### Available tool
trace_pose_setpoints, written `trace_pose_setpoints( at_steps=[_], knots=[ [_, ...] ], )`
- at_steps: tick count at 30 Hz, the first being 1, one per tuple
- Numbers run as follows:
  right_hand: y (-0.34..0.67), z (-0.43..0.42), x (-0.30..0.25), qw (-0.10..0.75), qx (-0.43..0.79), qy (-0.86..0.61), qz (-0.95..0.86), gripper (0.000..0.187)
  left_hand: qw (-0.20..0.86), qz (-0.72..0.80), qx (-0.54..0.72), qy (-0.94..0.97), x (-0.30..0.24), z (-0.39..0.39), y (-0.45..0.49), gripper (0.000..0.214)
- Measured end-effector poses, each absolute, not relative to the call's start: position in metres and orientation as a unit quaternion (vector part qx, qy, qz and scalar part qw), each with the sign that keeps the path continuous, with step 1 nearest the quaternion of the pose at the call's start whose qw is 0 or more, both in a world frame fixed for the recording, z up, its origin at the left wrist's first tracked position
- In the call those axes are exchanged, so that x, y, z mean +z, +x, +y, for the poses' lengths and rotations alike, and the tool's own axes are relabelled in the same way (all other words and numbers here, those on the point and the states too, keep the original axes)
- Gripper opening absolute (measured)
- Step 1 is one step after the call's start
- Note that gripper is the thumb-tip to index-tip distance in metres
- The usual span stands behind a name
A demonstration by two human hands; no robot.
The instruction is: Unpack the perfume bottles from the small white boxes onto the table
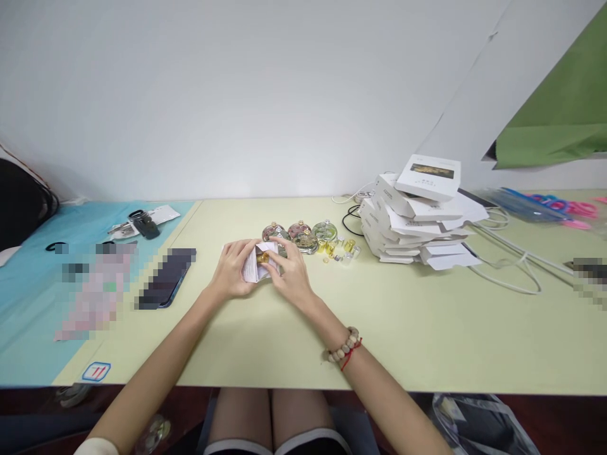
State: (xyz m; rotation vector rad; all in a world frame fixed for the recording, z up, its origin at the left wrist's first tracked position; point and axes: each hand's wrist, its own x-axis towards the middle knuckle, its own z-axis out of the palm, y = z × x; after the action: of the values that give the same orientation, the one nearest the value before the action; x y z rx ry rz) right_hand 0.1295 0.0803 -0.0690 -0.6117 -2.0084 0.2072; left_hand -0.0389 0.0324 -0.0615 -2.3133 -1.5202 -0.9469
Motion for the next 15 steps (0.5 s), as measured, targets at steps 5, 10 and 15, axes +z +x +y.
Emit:
trace_pose_setpoints(
  at_steps=[5,10,15],
  knots=[
    [0.1356,0.0842,-0.0621,0.54,0.213,-0.288,-0.761,0.027,0.112,-0.557,-0.323,-0.757,-0.0613,0.0334,-0.0433,0.072],
    [0.1337,0.0847,-0.066,0.514,0.26,-0.303,-0.76,0.027,0.116,-0.607,-0.335,-0.711,-0.064,0.0367,-0.044,0.072],
    [0.1331,0.0874,-0.0656,0.525,0.225,-0.325,-0.754,0.028,0.118,-0.6,-0.324,-0.722,-0.066,0.0394,-0.04,0.07]
  ],
)
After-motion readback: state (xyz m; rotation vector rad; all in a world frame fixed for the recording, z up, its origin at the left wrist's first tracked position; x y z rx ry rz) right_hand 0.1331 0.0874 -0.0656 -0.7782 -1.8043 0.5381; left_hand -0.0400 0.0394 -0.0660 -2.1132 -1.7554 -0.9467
